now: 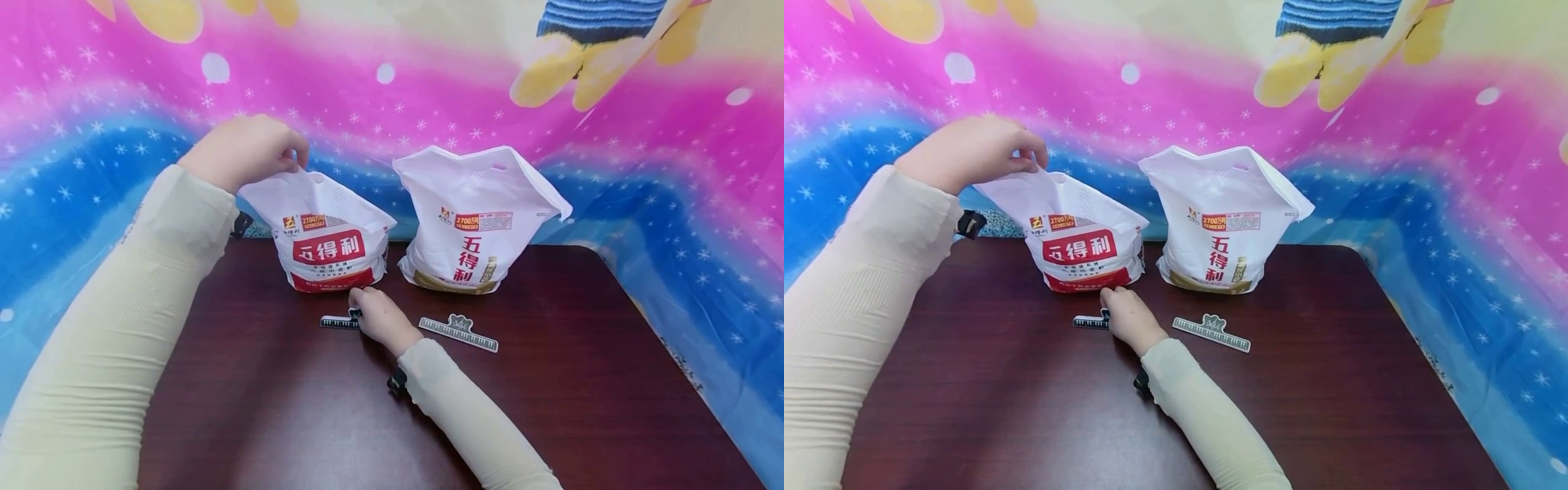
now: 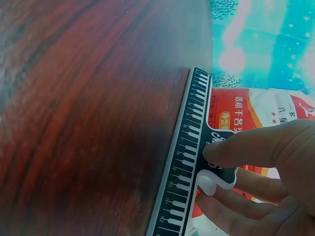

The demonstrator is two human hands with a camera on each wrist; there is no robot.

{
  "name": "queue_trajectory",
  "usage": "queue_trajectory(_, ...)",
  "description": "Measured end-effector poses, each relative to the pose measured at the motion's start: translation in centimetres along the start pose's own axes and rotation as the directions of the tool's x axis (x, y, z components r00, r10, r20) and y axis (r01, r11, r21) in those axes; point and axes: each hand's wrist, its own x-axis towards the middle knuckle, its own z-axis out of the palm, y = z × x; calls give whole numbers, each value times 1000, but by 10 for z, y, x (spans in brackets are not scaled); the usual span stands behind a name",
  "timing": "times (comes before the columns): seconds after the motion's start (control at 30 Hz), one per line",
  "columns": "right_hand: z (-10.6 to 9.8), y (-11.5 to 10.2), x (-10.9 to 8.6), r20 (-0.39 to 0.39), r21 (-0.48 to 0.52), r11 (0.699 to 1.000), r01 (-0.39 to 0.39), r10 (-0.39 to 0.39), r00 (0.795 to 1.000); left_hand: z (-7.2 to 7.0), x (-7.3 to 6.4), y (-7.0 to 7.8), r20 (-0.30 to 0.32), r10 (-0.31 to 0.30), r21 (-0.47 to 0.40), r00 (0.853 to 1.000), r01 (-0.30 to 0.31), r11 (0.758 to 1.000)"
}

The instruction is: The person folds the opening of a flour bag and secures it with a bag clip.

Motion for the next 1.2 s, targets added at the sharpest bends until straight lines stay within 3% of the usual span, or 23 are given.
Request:
queue_trajectory(0.53,-10,-12,-5,31,-80,997,-3,6,999,-1,0,5,31,-37,35,999,36,999)
queue_trajectory(0.73,-13,-16,-7,33,-86,996,34,-32,999,-1,-2,4,30,-32,34,999,31,999)
queue_trajectory(1.2,-11,-17,-8,54,-79,996,32,-28,998,0,-4,5,34,-17,46,999,15,999)
